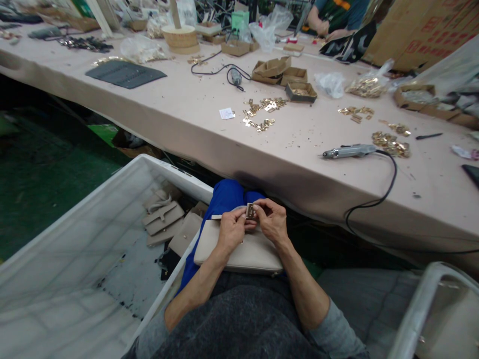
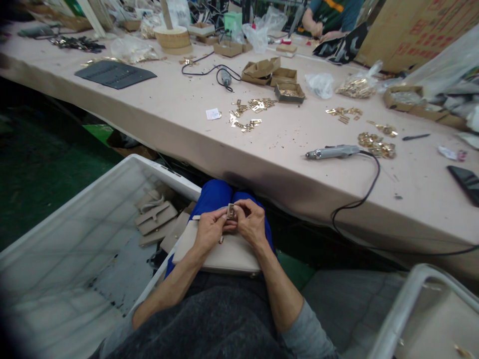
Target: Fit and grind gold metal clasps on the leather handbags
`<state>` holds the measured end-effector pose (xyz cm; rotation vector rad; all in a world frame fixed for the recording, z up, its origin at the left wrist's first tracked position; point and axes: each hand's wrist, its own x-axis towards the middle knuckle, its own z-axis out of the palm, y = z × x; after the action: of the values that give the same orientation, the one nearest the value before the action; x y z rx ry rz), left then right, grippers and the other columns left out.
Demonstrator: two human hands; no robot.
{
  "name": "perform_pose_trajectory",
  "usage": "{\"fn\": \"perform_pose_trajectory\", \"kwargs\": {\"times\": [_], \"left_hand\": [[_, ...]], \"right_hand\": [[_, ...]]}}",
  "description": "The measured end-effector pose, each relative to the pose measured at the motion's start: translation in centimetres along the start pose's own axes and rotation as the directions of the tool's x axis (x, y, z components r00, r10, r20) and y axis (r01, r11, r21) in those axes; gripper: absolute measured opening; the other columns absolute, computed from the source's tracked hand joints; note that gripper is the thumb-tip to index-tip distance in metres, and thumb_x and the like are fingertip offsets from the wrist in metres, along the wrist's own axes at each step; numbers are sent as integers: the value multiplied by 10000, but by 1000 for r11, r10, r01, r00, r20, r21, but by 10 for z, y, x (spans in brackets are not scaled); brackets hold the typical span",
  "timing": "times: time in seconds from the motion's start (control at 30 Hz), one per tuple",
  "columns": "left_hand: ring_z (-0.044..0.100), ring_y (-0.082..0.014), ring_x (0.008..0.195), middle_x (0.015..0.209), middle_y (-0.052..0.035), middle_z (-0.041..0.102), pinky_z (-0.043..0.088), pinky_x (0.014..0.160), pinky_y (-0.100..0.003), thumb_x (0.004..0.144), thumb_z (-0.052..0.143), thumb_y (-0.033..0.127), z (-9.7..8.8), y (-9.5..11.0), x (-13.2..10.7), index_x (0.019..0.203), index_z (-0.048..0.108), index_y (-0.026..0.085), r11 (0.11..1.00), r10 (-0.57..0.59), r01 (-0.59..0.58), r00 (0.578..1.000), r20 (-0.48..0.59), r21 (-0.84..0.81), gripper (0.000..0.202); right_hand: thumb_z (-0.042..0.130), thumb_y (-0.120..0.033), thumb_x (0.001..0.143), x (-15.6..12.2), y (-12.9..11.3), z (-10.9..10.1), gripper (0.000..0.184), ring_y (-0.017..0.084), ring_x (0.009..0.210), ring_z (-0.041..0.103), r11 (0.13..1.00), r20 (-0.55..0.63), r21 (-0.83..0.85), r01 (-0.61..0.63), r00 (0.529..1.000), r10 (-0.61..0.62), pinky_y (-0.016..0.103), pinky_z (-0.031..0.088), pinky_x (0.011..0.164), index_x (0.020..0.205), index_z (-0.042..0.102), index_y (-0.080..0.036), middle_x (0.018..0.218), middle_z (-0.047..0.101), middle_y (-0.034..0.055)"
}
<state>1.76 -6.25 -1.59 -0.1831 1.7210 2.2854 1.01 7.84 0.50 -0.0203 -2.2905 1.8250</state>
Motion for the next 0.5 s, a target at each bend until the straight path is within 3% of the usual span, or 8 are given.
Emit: {"fn": "perform_pose_trajectory", "kwargs": {"times": [0.27,0.5], "left_hand": [[775,-240,831,1020,-80,791,685,695,-326,878,670,257,1,3,-3,1137,808,143,998,45,-43,999,-31,53,314],[773,-222,768,949,-77,791,688,717,-340,890,679,293,1,3,-3,1159,799,145,999,21,-21,1000,-11,43,330]], "right_hand": [[646,-279,925,-5,-5,-1,136,163,695,639,997,71,-20,79,994,-78,279,510,659,921,757,-200,823,691,28],[696,-350,896,-2,4,-8,171,173,652,641,996,74,84,-18,997,12,287,529,625,917,756,-190,802,706,36]]}}
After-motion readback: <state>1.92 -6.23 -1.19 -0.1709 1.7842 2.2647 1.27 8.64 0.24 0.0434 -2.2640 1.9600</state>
